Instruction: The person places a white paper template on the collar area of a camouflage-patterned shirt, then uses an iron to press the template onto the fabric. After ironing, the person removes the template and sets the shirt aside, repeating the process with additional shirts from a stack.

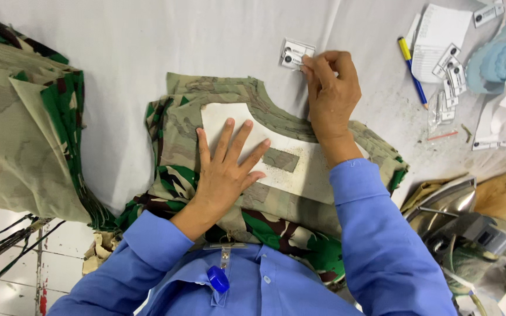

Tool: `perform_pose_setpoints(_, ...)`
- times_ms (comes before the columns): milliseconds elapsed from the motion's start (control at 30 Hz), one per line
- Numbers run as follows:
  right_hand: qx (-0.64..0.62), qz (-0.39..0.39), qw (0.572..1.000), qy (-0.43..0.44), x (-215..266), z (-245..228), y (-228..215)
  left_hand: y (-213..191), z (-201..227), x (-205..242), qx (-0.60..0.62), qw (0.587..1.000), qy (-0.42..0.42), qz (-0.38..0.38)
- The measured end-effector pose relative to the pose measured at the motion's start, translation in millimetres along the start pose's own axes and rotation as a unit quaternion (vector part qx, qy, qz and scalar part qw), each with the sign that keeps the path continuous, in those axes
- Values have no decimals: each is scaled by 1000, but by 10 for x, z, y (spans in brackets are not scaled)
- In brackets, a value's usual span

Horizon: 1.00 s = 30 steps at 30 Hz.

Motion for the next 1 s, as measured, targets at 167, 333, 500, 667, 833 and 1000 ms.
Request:
perform_pose_setpoints(167,-125,-73,983,110,-20,102,-113,-9,1,10,17,1000,0,0)
perform_pose_setpoints(333,-186,-80,952,231,11,477,-217,-16,17,8,23,1000,8,-9)
perform_pose_setpoints(500,-128,-127,946,269,209,329,-933,34,16,28,4,1000,10,-21)
perform_pose_setpoints(667,-92,-127,904,398,1154,240,-1281,-35,44,38,37,994,17,99)
perform_pose_setpoints(833,-103,-107,922,358,1263,251,-1318,-11,58,32,41,994,31,101)
perform_pose_setpoints(1000,-207,-148,863,436,1192,25,-1106,-67,60,26,42,994,33,97)
Point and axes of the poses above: each hand's wrist, its own x-axis away from the middle knuckle, its own y-axis out of the palm, z = x × y, the point moved 7 cm from there along -x, towards the middle knuckle, and after that the axes turned 9 degrees about z, right-handed, at the moved point
